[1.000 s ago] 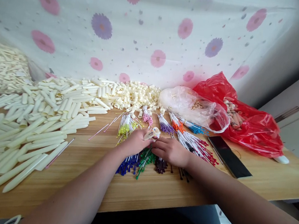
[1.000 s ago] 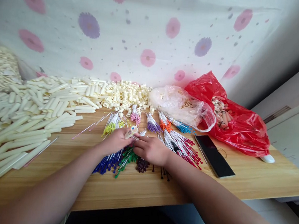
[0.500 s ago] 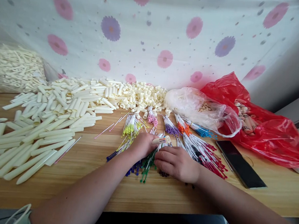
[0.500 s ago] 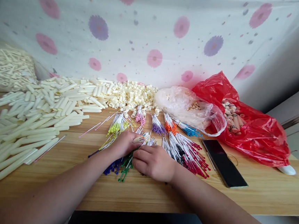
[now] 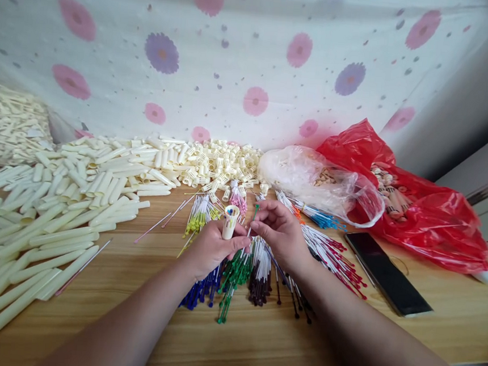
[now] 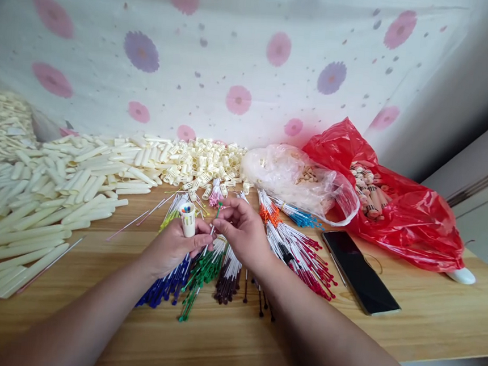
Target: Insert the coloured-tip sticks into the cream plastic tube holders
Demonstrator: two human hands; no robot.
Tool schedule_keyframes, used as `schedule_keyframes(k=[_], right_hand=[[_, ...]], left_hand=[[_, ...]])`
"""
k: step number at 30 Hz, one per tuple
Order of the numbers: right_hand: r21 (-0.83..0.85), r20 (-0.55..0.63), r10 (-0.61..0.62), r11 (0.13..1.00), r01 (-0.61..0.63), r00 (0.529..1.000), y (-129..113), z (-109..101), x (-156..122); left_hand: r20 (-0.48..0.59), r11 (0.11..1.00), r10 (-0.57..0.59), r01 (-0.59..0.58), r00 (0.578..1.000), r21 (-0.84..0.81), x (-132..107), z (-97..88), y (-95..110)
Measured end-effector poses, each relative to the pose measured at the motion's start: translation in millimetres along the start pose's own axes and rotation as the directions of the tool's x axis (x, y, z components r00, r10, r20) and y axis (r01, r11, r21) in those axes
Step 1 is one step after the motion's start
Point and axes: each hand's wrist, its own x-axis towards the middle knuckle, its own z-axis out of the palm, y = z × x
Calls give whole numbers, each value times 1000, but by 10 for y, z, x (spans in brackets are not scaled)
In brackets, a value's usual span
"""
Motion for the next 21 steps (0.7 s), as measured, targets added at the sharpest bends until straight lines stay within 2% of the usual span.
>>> schedule_keyframes(k=[4,10,13,16,19,21], right_hand=[[-91,50,-99,990,103,994,35,-19,-81],[-182,118,-118,974,138,986,-29,-80,-170],[-140,76,-110,983,120,991,-51,-79,-166],[-125,17,-68,990,69,998,-47,-58,-151],[-321,19,-122,939,122,992,-107,-50,-149],[-515,60,-233,826,230,971,-249,-65,-175]], left_hand=[[-18,1000,-11,12,1000,12,-20,62,-6],[-47,997,4,-7,999,-76,-44,103,-9],[-58,998,20,-24,998,-61,-40,105,-14],[-77,999,35,-33,996,31,-34,105,-16],[-97,980,64,-44,993,196,-24,98,-11],[-121,941,149,-103,981,323,-12,80,-3]])
